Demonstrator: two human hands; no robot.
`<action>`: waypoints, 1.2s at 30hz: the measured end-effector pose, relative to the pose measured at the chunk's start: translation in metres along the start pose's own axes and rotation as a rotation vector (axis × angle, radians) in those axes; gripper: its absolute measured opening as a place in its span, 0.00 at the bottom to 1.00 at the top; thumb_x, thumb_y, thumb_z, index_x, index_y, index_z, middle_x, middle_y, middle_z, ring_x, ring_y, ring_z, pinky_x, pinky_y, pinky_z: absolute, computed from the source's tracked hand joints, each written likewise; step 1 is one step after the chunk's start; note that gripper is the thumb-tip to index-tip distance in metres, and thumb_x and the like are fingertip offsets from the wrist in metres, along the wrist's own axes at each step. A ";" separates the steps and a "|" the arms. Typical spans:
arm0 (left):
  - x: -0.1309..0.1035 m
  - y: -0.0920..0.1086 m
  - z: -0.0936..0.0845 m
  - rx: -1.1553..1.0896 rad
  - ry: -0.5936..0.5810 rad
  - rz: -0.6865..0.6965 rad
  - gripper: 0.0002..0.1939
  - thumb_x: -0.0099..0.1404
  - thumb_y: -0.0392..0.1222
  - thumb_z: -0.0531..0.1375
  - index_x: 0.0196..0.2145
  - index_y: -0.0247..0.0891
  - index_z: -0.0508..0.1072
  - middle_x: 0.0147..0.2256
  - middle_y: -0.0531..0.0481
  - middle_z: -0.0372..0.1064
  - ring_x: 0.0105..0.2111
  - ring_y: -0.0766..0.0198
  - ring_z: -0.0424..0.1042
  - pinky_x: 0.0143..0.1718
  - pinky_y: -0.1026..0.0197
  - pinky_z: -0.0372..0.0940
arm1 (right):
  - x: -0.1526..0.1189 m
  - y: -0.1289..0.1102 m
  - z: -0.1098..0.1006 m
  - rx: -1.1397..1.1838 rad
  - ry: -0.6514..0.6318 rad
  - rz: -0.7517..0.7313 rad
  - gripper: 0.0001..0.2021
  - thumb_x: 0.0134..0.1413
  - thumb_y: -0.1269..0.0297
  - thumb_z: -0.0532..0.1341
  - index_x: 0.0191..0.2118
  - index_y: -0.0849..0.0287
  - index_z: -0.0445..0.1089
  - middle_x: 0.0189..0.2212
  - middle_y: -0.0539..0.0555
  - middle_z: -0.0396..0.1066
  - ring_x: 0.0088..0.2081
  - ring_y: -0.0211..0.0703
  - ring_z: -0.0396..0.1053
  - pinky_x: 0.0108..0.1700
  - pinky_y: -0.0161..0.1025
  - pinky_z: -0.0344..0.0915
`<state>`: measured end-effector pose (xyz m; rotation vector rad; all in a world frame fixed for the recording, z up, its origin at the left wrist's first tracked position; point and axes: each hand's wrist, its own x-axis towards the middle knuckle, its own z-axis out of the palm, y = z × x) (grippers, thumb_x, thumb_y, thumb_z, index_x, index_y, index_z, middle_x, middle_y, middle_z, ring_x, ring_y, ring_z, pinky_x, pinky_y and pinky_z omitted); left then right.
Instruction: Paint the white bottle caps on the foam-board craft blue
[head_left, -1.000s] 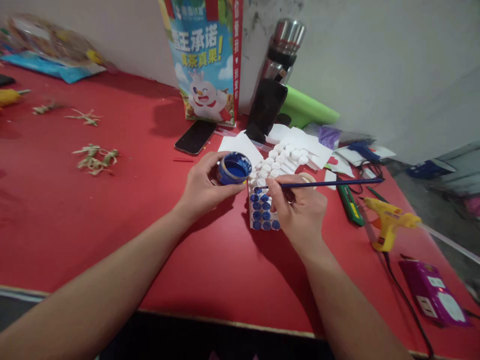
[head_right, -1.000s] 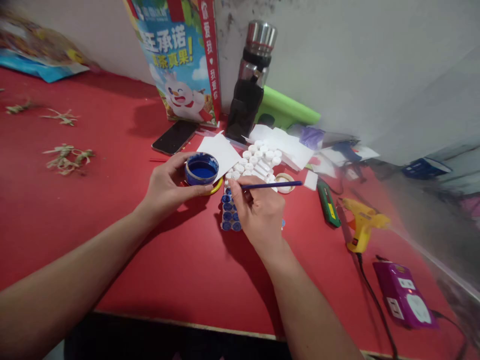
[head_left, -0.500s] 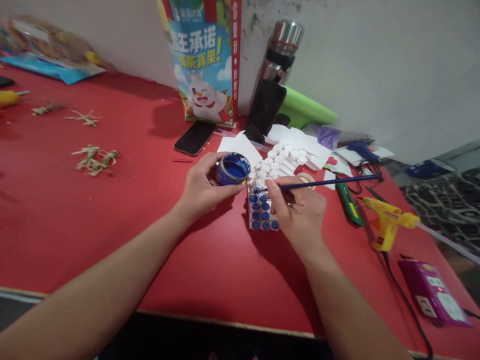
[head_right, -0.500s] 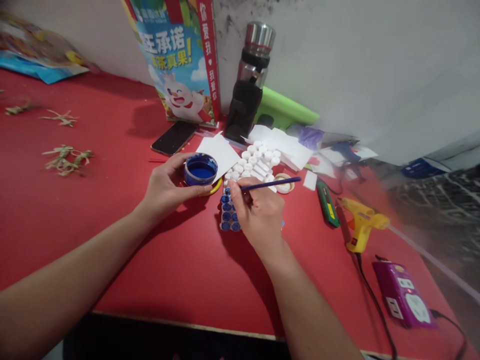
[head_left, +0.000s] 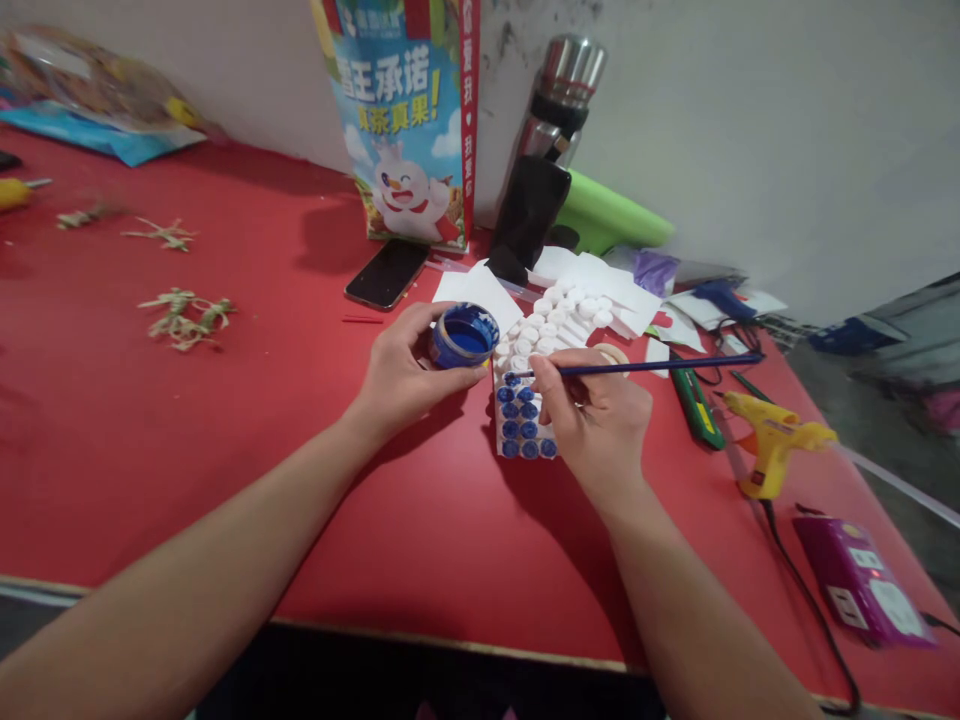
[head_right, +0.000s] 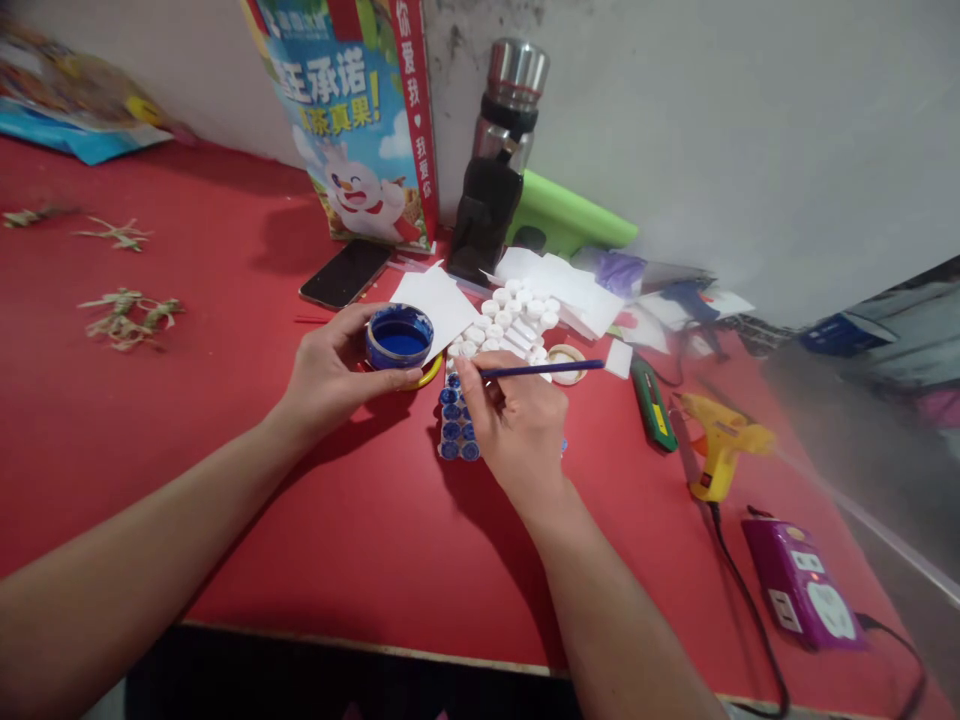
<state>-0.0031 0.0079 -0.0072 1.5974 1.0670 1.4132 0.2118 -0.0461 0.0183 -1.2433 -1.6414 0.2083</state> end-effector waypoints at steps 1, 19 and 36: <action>0.000 0.000 0.000 -0.008 -0.003 0.000 0.33 0.50 0.47 0.83 0.52 0.38 0.82 0.51 0.42 0.82 0.51 0.46 0.82 0.52 0.49 0.76 | 0.000 0.000 0.000 -0.013 -0.007 -0.004 0.11 0.72 0.59 0.68 0.36 0.57 0.79 0.22 0.45 0.73 0.21 0.35 0.70 0.28 0.37 0.65; 0.000 0.002 0.000 -0.001 -0.008 -0.004 0.32 0.50 0.47 0.82 0.51 0.40 0.83 0.51 0.43 0.83 0.50 0.46 0.82 0.52 0.49 0.76 | 0.001 0.000 -0.001 0.003 0.009 0.012 0.11 0.71 0.57 0.68 0.35 0.55 0.77 0.26 0.48 0.76 0.24 0.36 0.72 0.30 0.37 0.68; 0.000 0.002 0.000 0.008 -0.002 -0.014 0.33 0.49 0.49 0.83 0.52 0.40 0.83 0.51 0.42 0.83 0.51 0.45 0.82 0.52 0.49 0.76 | 0.001 -0.005 0.000 0.027 -0.037 -0.025 0.10 0.71 0.60 0.67 0.36 0.56 0.78 0.25 0.46 0.77 0.22 0.35 0.73 0.28 0.36 0.67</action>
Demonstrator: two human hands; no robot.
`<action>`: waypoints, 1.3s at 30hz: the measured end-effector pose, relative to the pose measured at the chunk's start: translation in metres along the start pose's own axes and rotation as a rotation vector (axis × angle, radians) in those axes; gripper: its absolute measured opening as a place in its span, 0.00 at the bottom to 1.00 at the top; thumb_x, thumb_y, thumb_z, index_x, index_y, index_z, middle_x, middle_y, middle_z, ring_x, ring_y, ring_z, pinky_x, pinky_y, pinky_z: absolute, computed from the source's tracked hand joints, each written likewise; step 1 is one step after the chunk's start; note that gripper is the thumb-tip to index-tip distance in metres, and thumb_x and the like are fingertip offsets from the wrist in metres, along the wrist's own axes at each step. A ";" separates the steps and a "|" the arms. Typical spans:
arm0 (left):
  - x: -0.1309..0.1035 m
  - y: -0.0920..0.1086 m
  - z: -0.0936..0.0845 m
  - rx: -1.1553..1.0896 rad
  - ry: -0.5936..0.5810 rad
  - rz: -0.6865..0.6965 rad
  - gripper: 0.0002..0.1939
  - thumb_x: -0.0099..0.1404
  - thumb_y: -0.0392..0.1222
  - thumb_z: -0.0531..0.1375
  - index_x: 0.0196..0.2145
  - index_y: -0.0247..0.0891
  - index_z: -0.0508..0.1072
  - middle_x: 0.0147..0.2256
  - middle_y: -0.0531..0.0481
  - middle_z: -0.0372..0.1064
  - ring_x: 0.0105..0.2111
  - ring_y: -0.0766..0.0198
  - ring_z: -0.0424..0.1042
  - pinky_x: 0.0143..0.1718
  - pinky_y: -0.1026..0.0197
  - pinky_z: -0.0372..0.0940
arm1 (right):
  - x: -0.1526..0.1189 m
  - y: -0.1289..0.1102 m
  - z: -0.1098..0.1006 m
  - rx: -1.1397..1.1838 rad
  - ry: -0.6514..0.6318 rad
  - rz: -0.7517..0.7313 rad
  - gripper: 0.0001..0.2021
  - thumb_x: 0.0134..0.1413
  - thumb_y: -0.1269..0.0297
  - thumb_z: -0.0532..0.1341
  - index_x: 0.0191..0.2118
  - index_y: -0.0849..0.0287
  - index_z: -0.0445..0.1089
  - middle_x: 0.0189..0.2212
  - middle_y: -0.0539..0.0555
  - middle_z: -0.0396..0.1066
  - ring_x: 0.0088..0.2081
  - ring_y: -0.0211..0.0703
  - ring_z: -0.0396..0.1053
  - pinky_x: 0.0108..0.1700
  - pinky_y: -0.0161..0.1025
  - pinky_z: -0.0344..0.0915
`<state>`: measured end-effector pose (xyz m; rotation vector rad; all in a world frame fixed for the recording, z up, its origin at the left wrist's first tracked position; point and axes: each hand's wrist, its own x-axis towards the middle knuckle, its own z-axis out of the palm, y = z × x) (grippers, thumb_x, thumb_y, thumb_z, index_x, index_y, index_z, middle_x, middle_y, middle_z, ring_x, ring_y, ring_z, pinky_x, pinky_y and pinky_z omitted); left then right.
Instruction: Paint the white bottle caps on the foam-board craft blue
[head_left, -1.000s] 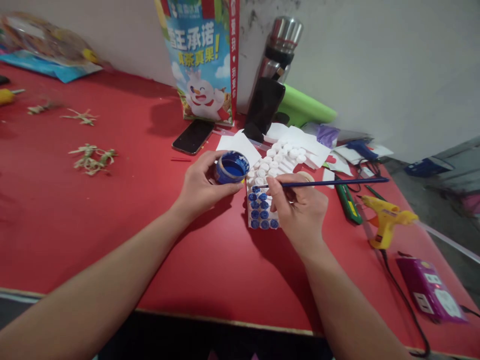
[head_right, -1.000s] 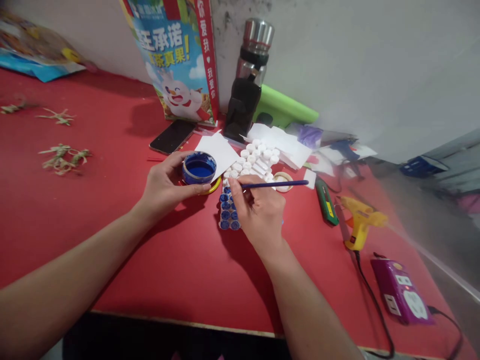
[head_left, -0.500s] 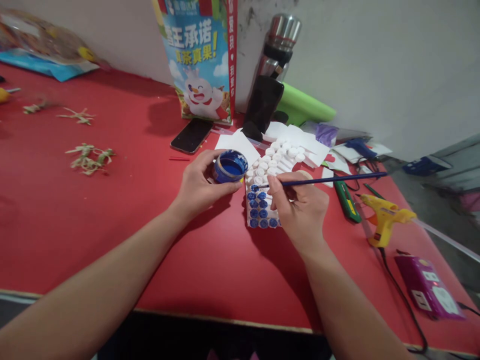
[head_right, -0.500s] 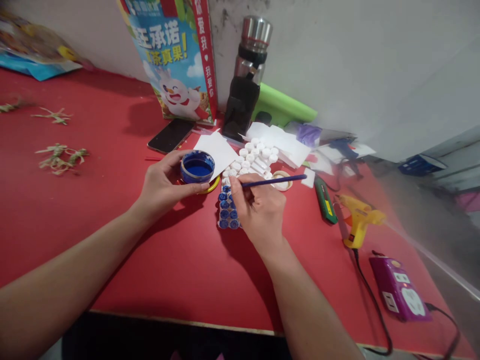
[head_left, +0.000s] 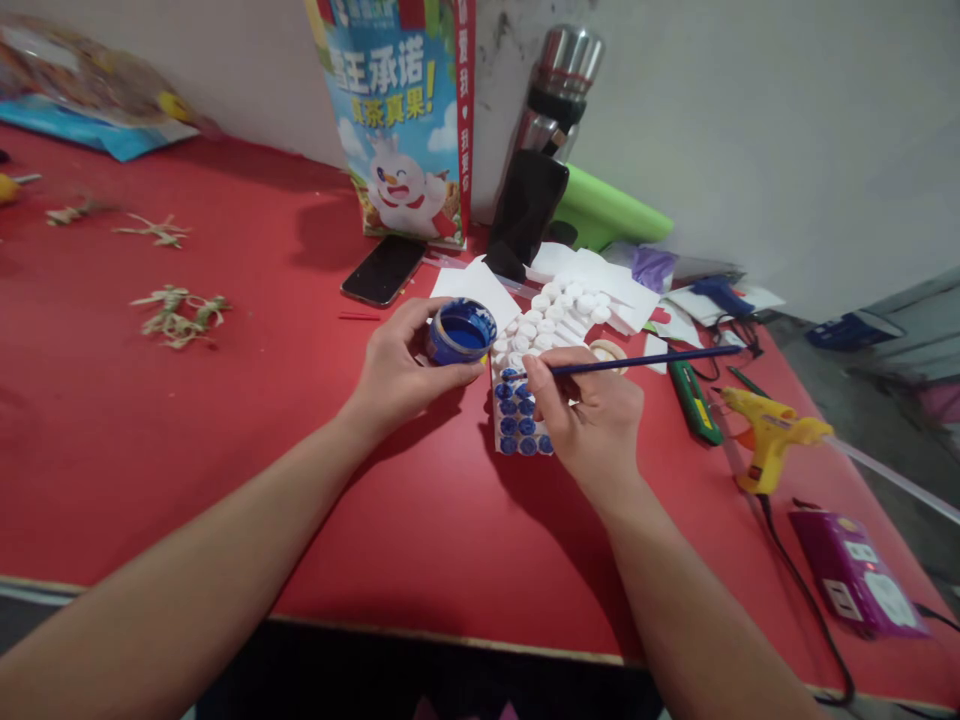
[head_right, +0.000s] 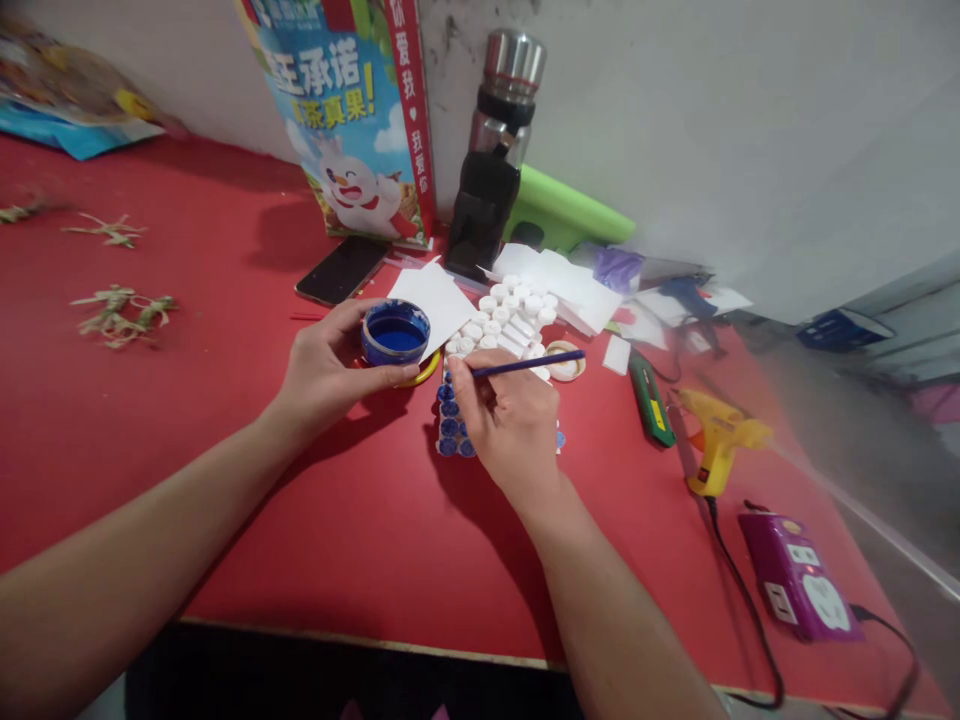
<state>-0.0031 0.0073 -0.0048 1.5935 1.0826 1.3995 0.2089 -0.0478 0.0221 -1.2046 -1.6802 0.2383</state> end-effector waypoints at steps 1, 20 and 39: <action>0.000 0.000 0.000 -0.002 -0.001 -0.001 0.33 0.49 0.48 0.83 0.52 0.40 0.83 0.51 0.42 0.83 0.51 0.46 0.82 0.52 0.48 0.76 | 0.000 0.000 0.000 -0.007 0.000 -0.004 0.10 0.71 0.60 0.67 0.36 0.56 0.77 0.25 0.47 0.78 0.23 0.35 0.74 0.29 0.36 0.68; 0.000 0.000 0.000 0.002 0.000 0.003 0.33 0.49 0.48 0.82 0.52 0.41 0.83 0.51 0.43 0.83 0.50 0.46 0.82 0.52 0.49 0.76 | 0.000 -0.002 0.001 -0.070 -0.020 -0.036 0.10 0.72 0.60 0.66 0.36 0.54 0.77 0.27 0.48 0.80 0.27 0.38 0.77 0.32 0.37 0.71; -0.001 0.000 -0.001 0.005 -0.004 -0.005 0.34 0.49 0.49 0.83 0.52 0.41 0.82 0.52 0.43 0.82 0.51 0.45 0.81 0.54 0.47 0.76 | 0.001 -0.001 -0.001 -0.044 -0.008 -0.009 0.09 0.71 0.60 0.67 0.36 0.55 0.77 0.23 0.46 0.76 0.22 0.36 0.73 0.29 0.37 0.68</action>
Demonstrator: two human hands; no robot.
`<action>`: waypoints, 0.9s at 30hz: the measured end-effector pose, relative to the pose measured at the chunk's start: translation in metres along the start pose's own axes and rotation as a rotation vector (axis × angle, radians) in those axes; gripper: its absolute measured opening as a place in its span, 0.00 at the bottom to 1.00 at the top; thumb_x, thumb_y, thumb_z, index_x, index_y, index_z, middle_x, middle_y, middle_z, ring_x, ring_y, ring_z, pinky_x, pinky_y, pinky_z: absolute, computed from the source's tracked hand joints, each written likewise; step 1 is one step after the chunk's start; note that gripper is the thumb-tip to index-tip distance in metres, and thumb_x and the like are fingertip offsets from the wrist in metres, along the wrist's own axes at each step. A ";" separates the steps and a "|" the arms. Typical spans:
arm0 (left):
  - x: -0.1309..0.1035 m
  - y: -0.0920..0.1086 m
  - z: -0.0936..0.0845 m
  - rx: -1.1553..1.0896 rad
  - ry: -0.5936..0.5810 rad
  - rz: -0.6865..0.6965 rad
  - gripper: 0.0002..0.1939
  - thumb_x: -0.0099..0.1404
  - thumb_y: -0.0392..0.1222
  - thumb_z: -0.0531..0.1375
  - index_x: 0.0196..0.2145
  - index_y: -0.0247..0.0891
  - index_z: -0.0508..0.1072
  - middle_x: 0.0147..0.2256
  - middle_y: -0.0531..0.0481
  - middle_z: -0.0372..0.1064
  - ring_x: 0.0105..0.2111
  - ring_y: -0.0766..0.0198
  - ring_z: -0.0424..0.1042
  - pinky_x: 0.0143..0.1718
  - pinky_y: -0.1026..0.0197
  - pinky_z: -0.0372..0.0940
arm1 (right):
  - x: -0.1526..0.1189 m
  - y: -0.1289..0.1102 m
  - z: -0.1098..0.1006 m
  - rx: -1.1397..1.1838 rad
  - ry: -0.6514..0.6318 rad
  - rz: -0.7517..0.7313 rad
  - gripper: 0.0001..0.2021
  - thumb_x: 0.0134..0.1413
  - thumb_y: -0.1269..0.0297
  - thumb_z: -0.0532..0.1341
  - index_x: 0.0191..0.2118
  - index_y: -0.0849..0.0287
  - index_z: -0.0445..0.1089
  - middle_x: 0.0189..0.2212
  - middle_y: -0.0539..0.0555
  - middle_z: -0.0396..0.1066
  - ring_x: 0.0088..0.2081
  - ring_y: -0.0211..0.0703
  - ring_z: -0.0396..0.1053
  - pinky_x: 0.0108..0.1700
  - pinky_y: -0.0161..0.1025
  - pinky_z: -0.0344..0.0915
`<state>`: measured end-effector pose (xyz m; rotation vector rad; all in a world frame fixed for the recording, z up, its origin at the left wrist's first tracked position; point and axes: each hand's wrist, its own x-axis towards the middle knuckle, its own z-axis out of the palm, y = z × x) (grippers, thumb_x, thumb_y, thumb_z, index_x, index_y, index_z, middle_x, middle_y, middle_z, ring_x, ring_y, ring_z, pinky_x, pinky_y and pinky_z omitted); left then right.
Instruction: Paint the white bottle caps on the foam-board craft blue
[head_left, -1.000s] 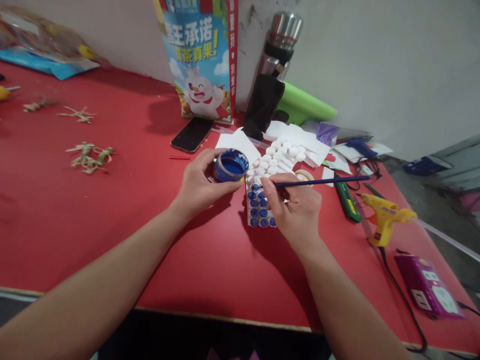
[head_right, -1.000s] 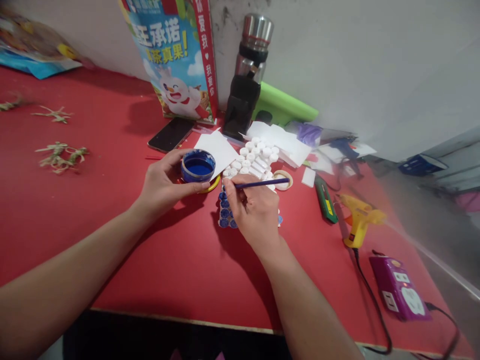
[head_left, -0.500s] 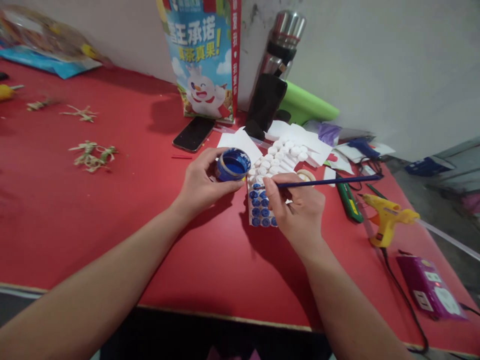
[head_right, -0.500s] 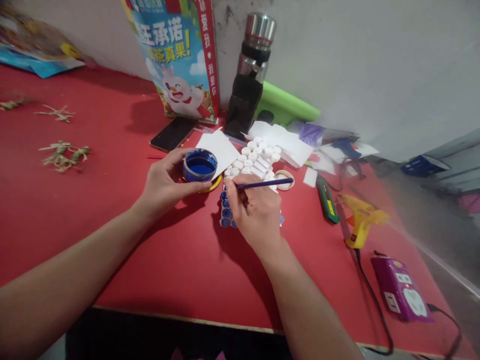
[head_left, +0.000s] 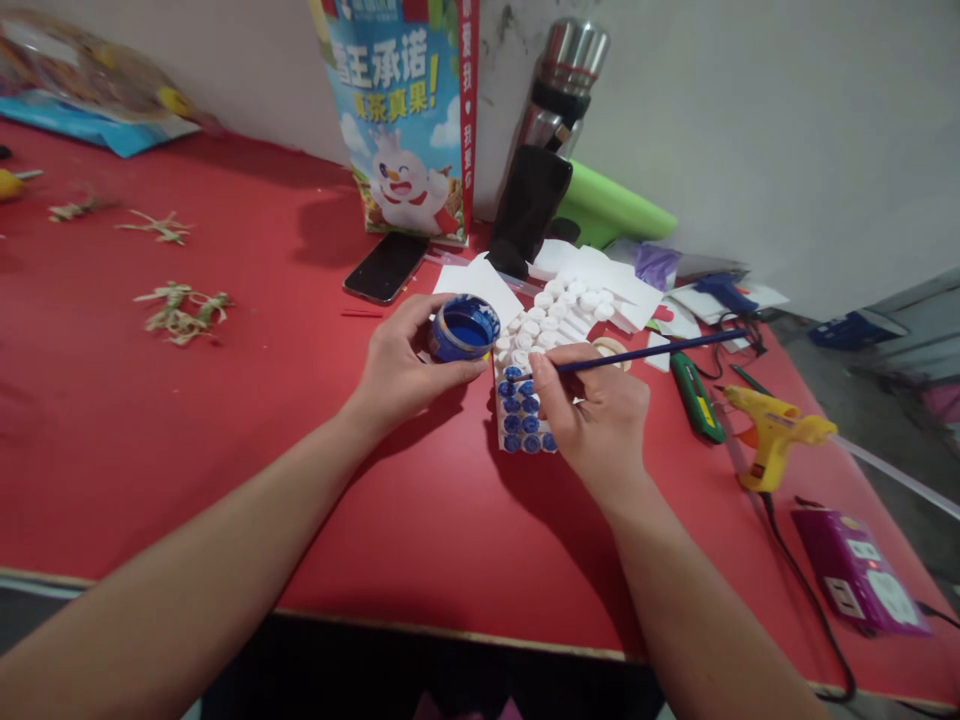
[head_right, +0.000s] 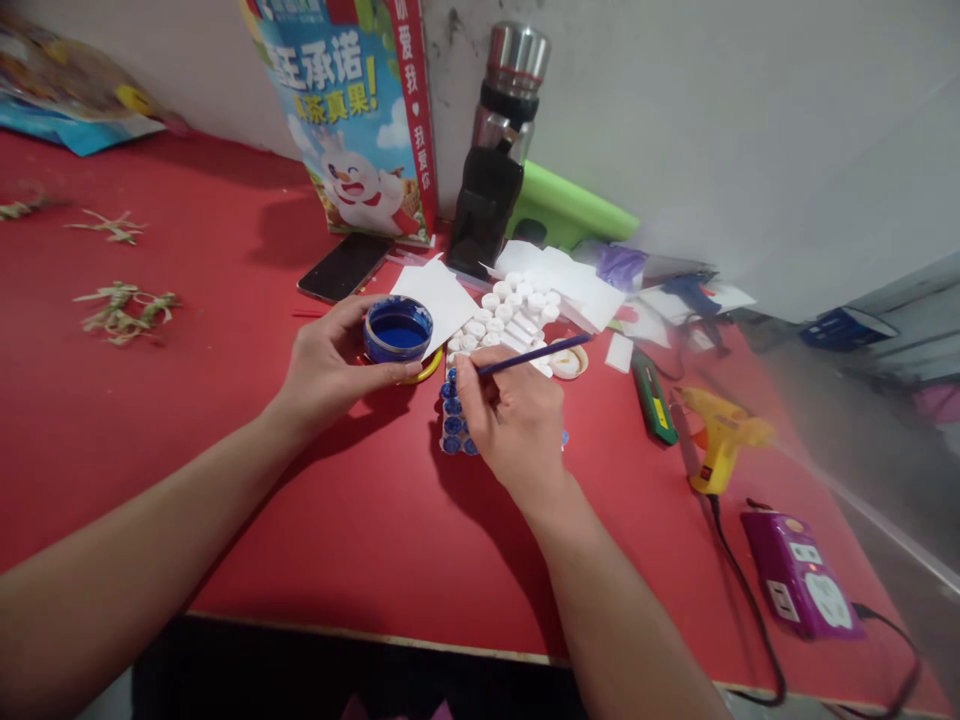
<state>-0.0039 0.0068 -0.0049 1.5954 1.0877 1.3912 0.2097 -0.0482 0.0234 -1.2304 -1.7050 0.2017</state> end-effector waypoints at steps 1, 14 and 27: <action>0.000 0.000 0.000 -0.003 0.000 0.002 0.34 0.49 0.49 0.83 0.52 0.42 0.82 0.52 0.43 0.82 0.52 0.45 0.81 0.54 0.47 0.76 | 0.000 0.000 -0.001 0.003 0.012 0.011 0.10 0.71 0.60 0.67 0.35 0.56 0.77 0.23 0.46 0.75 0.22 0.35 0.72 0.29 0.36 0.68; 0.001 0.001 0.001 0.006 -0.011 0.013 0.32 0.49 0.47 0.82 0.52 0.40 0.83 0.51 0.43 0.83 0.50 0.46 0.82 0.52 0.49 0.75 | 0.002 0.007 -0.008 0.099 0.042 0.139 0.12 0.71 0.58 0.67 0.34 0.55 0.74 0.21 0.45 0.69 0.21 0.35 0.66 0.26 0.37 0.61; 0.001 0.001 0.001 0.001 -0.007 0.006 0.32 0.49 0.44 0.81 0.52 0.39 0.83 0.51 0.43 0.82 0.49 0.48 0.81 0.49 0.49 0.73 | 0.002 0.007 -0.009 0.095 0.046 0.133 0.12 0.71 0.58 0.67 0.34 0.55 0.74 0.21 0.45 0.69 0.22 0.36 0.66 0.28 0.38 0.61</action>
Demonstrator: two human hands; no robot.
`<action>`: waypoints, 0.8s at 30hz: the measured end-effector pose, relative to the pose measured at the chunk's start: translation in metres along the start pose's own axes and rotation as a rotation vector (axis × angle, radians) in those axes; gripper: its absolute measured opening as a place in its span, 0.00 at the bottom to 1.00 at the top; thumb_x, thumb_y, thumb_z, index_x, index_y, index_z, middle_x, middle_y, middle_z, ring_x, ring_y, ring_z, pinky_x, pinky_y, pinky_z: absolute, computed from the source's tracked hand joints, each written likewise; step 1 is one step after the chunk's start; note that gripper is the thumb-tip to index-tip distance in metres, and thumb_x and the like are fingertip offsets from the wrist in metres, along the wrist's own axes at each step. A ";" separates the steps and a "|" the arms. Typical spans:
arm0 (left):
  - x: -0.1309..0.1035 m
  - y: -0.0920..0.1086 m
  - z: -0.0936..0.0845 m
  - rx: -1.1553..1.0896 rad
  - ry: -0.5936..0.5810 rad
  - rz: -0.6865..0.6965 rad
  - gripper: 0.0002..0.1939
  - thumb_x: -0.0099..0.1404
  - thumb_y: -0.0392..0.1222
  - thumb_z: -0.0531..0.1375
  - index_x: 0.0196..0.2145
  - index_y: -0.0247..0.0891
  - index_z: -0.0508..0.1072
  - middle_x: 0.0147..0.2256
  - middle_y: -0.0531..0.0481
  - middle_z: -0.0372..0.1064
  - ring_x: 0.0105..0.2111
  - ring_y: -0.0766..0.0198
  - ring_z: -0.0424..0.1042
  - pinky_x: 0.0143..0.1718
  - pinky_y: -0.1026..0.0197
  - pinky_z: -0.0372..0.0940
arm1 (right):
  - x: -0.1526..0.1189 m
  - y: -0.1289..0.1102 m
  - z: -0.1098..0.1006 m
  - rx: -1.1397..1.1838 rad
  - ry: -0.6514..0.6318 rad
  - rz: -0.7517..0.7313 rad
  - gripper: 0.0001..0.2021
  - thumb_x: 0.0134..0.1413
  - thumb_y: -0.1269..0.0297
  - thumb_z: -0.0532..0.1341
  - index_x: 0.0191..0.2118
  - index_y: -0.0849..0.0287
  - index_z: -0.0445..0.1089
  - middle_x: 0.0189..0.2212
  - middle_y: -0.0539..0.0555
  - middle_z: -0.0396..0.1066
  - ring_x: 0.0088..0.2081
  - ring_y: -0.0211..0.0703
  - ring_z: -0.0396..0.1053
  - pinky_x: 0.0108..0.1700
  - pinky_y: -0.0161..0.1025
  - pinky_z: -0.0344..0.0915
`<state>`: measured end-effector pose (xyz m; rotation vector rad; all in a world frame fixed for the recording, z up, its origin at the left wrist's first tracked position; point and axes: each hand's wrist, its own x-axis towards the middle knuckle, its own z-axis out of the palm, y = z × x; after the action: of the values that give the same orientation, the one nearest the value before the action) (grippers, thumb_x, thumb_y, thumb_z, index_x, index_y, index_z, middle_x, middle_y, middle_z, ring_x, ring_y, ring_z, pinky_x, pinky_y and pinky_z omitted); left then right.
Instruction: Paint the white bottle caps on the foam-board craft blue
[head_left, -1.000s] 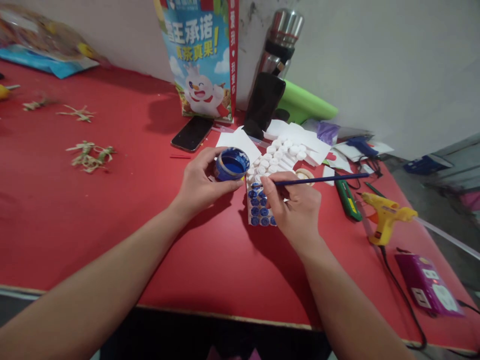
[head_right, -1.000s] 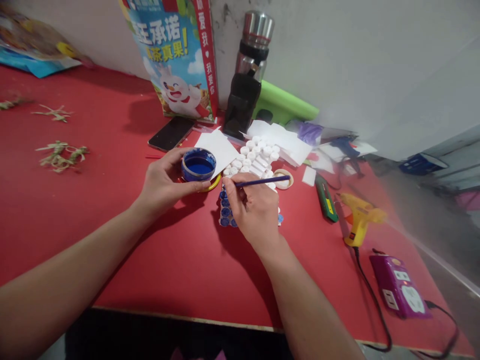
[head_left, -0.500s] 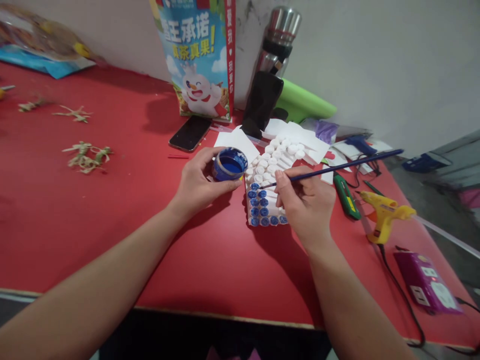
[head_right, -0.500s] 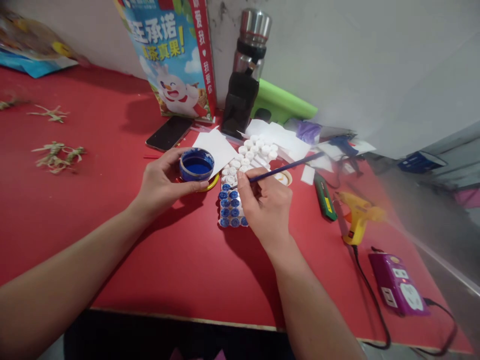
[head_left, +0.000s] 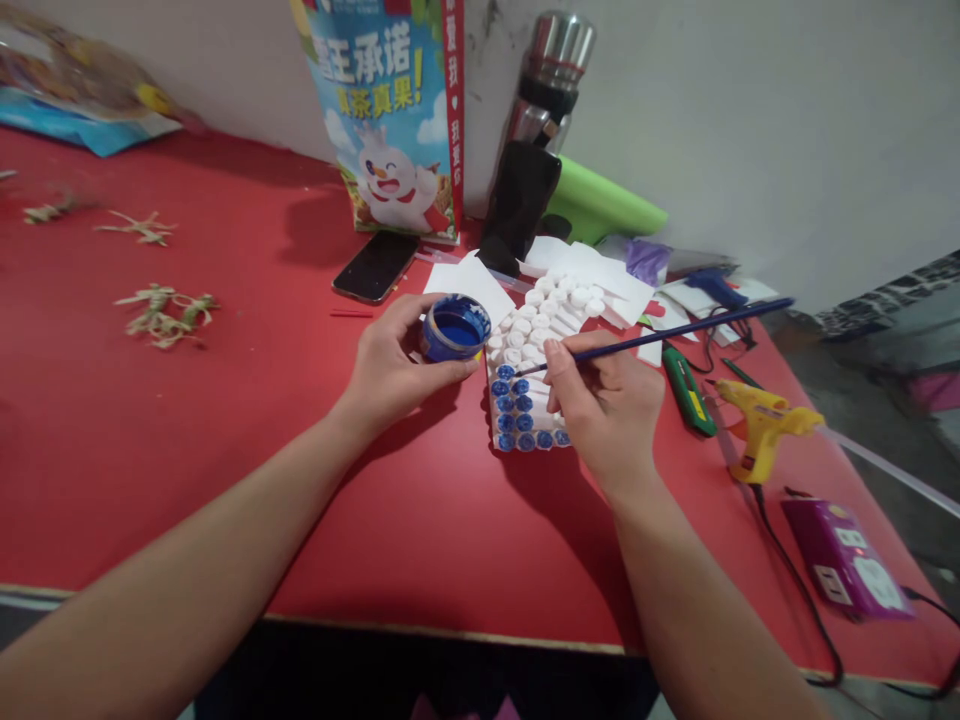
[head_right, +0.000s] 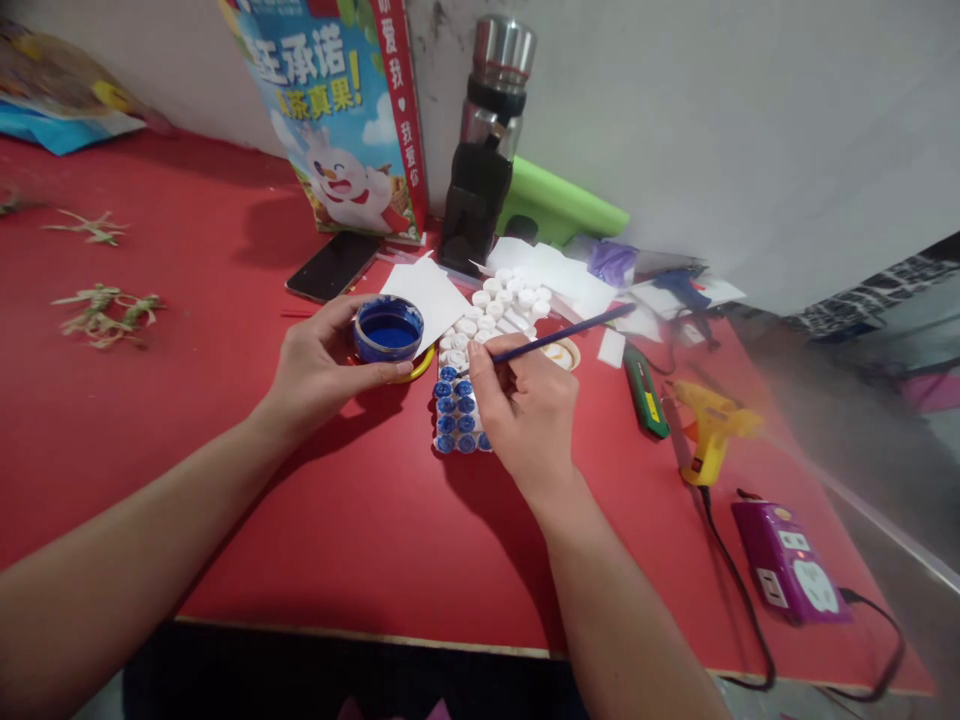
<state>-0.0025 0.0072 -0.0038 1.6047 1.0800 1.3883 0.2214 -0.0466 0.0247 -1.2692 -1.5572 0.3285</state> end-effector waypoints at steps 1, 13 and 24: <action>0.000 0.000 0.000 0.001 -0.002 0.001 0.32 0.49 0.44 0.81 0.52 0.39 0.83 0.51 0.43 0.82 0.49 0.48 0.81 0.49 0.49 0.74 | 0.000 -0.001 0.000 0.001 -0.013 0.000 0.12 0.71 0.58 0.67 0.34 0.55 0.75 0.21 0.45 0.69 0.22 0.36 0.66 0.28 0.38 0.61; 0.000 0.000 0.001 -0.010 -0.002 -0.001 0.33 0.49 0.45 0.82 0.52 0.39 0.83 0.51 0.43 0.83 0.50 0.47 0.82 0.52 0.48 0.75 | 0.001 0.002 0.001 -0.011 0.031 -0.018 0.13 0.72 0.56 0.67 0.34 0.55 0.73 0.21 0.45 0.69 0.21 0.35 0.65 0.26 0.37 0.61; 0.000 0.001 0.001 -0.003 -0.002 0.003 0.33 0.49 0.44 0.82 0.52 0.39 0.83 0.51 0.43 0.83 0.50 0.46 0.82 0.52 0.47 0.75 | 0.001 0.008 0.000 0.002 0.052 -0.029 0.11 0.73 0.56 0.66 0.37 0.54 0.74 0.24 0.46 0.71 0.21 0.35 0.67 0.27 0.37 0.62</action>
<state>-0.0015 0.0065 -0.0027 1.6060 1.0741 1.3896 0.2259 -0.0420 0.0190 -1.2428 -1.5295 0.2758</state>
